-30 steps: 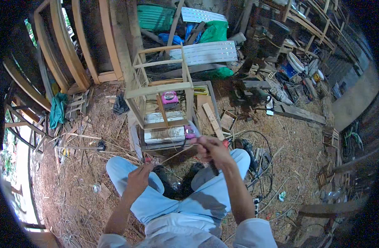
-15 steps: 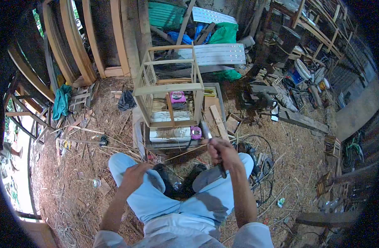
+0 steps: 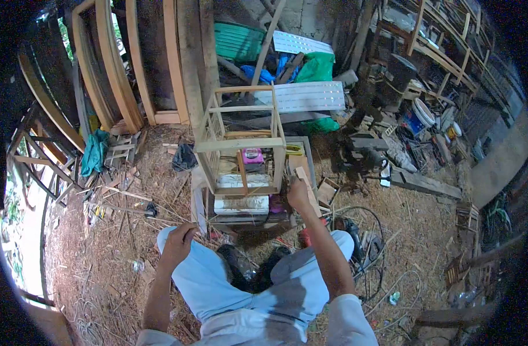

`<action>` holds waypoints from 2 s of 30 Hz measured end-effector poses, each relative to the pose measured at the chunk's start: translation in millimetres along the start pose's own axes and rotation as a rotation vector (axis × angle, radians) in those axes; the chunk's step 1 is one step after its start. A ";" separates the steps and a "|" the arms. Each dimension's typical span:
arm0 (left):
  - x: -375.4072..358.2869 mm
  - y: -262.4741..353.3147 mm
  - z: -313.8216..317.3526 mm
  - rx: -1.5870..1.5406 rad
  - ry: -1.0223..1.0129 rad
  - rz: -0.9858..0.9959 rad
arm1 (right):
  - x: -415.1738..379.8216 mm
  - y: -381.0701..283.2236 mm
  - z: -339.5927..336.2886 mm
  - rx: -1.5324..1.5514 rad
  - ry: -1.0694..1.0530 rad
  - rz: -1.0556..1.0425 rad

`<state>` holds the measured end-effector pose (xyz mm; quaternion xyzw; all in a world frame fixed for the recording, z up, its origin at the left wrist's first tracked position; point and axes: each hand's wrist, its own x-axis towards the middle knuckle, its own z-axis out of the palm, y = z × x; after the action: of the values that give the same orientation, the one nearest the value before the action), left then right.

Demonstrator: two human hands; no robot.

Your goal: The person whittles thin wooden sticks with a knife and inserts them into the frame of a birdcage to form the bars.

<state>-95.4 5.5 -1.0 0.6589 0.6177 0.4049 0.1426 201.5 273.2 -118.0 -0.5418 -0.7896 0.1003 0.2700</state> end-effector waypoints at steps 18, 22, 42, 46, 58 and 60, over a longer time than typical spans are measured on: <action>30.9 32.0 101.6 0.018 0.092 0.167 | -52.2 -144.9 -144.0 1.431 0.035 0.245; 72.8 46.0 81.1 0.048 0.075 0.097 | -35.6 -122.8 -157.5 0.761 0.170 -0.128; 137.3 11.8 86.0 0.201 0.163 0.019 | -18.6 -117.8 -66.3 0.753 0.137 -0.139; 141.9 12.9 80.8 0.182 0.102 -0.007 | -20.2 -119.9 -62.4 0.863 0.118 -0.035; 149.7 1.2 74.3 0.168 0.012 -0.089 | -18.1 -117.6 -54.0 0.854 0.039 -0.019; 151.0 2.4 74.5 0.141 0.012 -0.090 | -16.4 -118.0 -56.6 0.861 0.031 0.019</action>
<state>-54.5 168.7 7.6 0.6363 0.6746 0.3576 0.1101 141.5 204.3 -22.8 -0.3884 -0.6667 0.4148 0.4824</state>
